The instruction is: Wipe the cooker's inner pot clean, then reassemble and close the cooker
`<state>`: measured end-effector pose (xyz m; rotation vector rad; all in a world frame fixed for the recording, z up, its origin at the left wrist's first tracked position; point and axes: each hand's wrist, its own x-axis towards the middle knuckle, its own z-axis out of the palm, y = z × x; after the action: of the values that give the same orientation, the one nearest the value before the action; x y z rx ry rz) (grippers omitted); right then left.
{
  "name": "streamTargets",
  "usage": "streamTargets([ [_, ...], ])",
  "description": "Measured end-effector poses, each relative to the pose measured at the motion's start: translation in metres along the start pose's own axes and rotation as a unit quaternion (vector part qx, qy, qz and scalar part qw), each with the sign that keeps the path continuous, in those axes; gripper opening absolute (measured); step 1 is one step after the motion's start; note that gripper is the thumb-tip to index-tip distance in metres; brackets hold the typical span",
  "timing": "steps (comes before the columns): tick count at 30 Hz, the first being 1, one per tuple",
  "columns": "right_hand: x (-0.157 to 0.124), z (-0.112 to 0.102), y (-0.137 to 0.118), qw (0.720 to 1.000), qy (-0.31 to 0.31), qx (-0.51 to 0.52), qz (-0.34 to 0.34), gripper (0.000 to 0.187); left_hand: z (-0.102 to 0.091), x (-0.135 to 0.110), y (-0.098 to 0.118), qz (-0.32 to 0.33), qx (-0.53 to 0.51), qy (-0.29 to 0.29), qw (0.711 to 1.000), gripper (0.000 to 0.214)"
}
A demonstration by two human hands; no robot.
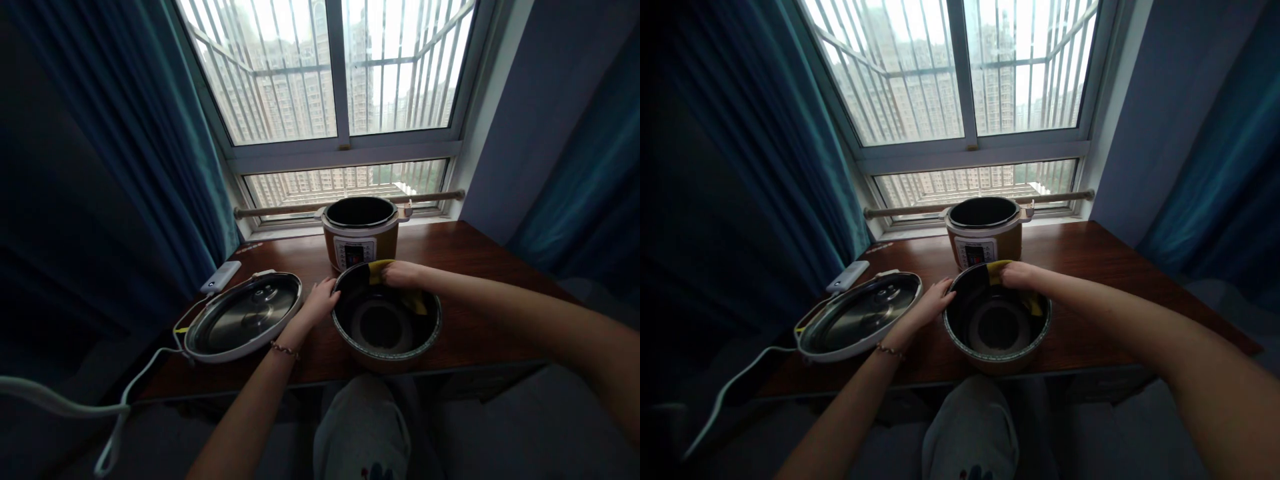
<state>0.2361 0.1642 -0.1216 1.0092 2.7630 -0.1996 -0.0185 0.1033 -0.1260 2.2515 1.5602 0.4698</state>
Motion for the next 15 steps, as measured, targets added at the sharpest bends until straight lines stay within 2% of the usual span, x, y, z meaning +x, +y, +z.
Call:
streamTargets([
  [4,0.033,-0.008,-0.004,0.988,0.010,-0.035,-0.149,0.020,0.001,0.001,-0.001,-0.006,0.003,0.002,1.000,0.030],
  [8,0.051,-0.005,-0.005,0.958,0.058,-0.100,-0.263,0.022,0.002,0.000,0.001,-0.011,-0.002,0.004,1.000,0.029],
  [10,0.050,0.001,0.000,0.953,0.077,-0.119,-0.267,0.022,0.002,-0.001,0.002,-0.016,-0.010,0.007,1.000,0.029],
  [15,0.032,0.028,0.013,0.981,0.054,-0.093,-0.160,0.018,0.003,-0.003,0.003,-0.027,-0.040,0.021,0.999,0.029],
])
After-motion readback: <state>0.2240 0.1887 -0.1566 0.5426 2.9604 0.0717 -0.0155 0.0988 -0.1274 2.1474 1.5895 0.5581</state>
